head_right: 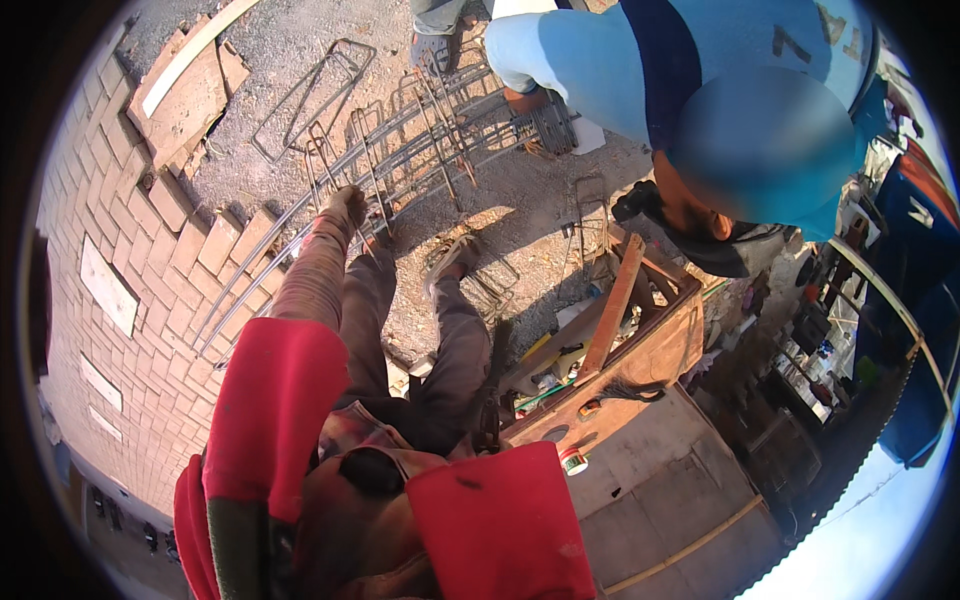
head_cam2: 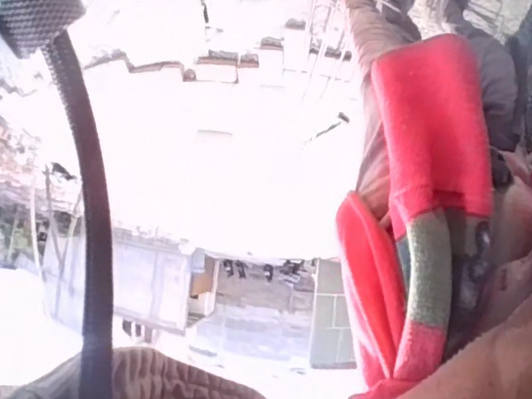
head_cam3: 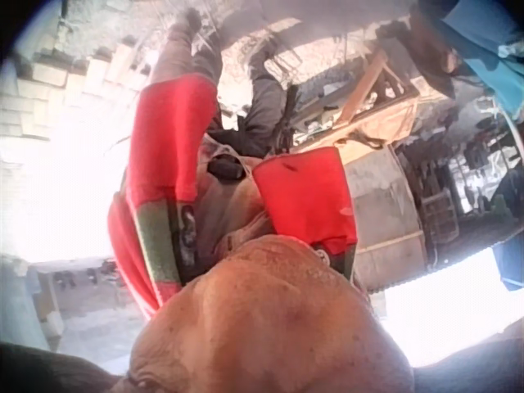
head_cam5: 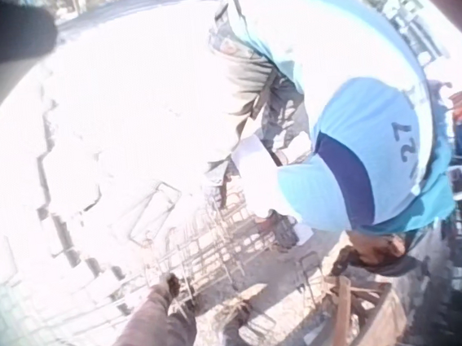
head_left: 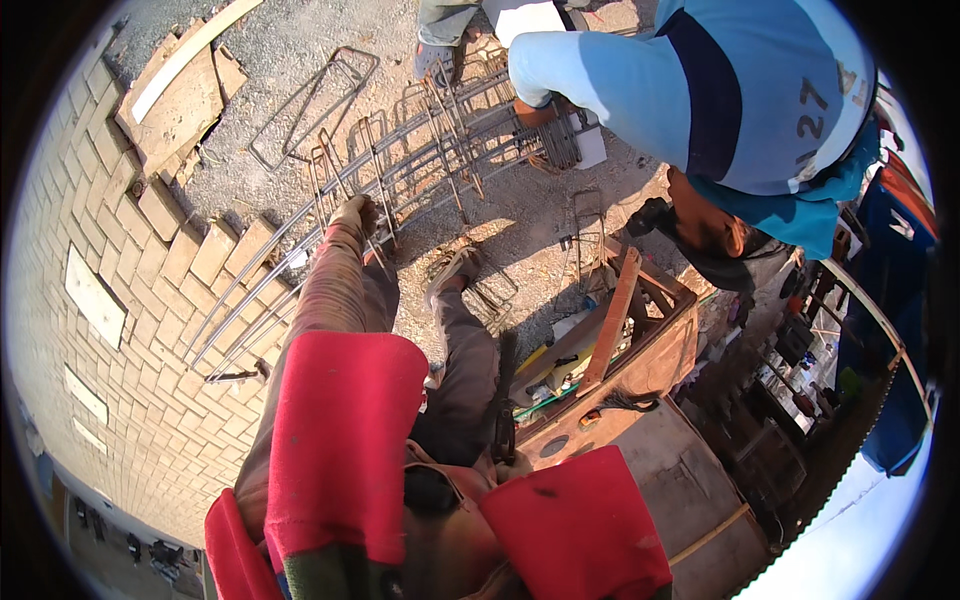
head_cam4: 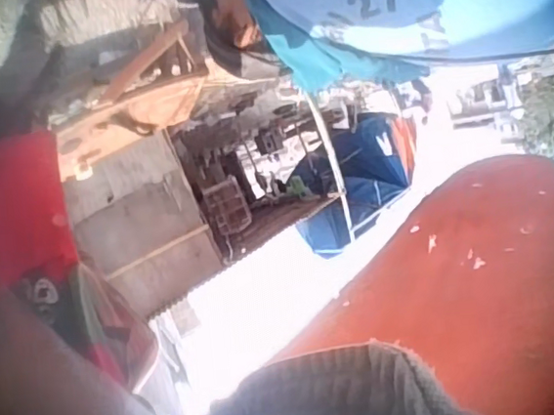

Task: The person uses a tape measure and pliers to assemble a steel rebar reinforcement cage, tying wire around rebar rings and longitudinal bars while working on the ground.

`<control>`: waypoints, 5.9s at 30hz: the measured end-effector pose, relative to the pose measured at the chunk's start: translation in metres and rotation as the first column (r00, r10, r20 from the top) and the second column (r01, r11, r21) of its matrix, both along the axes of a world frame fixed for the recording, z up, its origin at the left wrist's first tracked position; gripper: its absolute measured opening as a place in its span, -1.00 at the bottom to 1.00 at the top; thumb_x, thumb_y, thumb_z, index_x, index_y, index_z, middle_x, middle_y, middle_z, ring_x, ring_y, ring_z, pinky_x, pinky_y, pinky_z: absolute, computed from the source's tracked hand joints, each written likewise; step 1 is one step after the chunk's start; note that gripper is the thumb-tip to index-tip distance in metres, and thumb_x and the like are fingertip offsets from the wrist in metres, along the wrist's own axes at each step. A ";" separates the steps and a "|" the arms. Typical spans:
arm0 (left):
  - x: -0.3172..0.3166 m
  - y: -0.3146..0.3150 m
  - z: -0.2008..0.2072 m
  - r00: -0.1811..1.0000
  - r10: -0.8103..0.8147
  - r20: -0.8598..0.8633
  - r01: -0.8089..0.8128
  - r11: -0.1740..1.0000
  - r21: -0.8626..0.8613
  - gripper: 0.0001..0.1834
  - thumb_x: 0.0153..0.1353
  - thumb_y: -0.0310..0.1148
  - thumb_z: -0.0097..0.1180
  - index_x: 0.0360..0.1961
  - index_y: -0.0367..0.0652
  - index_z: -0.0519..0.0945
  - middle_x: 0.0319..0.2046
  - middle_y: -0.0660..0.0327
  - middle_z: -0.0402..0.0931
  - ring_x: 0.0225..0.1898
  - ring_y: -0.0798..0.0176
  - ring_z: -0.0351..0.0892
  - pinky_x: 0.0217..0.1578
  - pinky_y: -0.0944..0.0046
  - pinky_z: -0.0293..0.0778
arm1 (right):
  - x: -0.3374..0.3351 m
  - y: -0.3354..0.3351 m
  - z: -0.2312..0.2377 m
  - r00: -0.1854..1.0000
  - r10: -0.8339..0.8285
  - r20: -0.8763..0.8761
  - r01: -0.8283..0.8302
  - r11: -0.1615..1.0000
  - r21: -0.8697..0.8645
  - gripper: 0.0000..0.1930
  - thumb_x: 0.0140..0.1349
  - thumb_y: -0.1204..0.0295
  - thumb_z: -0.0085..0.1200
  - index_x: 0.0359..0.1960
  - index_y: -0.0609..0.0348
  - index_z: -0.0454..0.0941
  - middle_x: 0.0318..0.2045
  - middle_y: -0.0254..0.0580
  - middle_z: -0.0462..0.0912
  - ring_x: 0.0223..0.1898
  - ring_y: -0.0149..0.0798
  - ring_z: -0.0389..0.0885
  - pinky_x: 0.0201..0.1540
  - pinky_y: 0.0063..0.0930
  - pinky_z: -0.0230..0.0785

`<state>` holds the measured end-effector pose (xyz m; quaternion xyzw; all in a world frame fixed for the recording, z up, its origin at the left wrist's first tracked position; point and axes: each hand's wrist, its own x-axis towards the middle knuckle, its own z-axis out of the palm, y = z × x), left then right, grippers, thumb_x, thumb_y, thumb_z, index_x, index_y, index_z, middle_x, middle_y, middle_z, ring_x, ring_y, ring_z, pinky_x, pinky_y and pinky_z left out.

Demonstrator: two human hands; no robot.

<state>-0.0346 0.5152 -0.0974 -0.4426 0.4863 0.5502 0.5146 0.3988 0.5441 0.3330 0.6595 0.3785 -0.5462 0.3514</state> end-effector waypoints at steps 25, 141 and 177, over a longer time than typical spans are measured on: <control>0.010 0.045 0.091 0.998 0.013 0.060 -0.014 1.000 0.022 -0.49 0.25 0.15 -0.19 -0.63 -0.03 0.28 -0.67 0.25 0.30 -0.65 0.15 0.30 -0.59 0.10 0.29 | -0.031 0.139 -0.042 0.991 -0.109 -0.072 0.101 0.989 -0.105 -0.70 -0.06 0.56 0.09 -0.20 0.24 0.55 -0.44 -0.32 0.59 -0.40 -0.42 0.51 -0.33 -0.48 0.38; 0.114 0.113 0.133 0.809 -0.574 -0.125 0.514 0.796 -0.321 -0.42 0.16 0.17 -0.12 -0.63 -0.15 0.49 -0.70 0.21 0.39 -0.77 0.25 0.30 -0.70 0.17 0.33 | 0.018 0.196 -0.055 0.916 -0.297 -0.269 0.286 0.955 -0.081 -0.93 0.00 0.53 0.08 -0.45 0.24 0.54 -0.64 -0.27 0.49 -0.63 -0.37 0.42 -0.57 -0.47 0.26; 0.092 0.108 0.027 0.922 -0.344 -0.177 0.282 0.911 -0.301 -0.46 0.21 0.03 -0.08 -0.08 -0.29 0.42 -0.42 0.08 0.57 -0.33 0.12 0.56 -0.25 0.20 0.41 | -0.041 0.196 -0.028 0.876 0.177 0.449 -0.259 0.957 0.127 -0.77 0.01 0.44 0.12 -0.28 0.27 0.51 -0.46 -0.26 0.60 -0.50 -0.45 0.52 -0.47 -0.54 0.34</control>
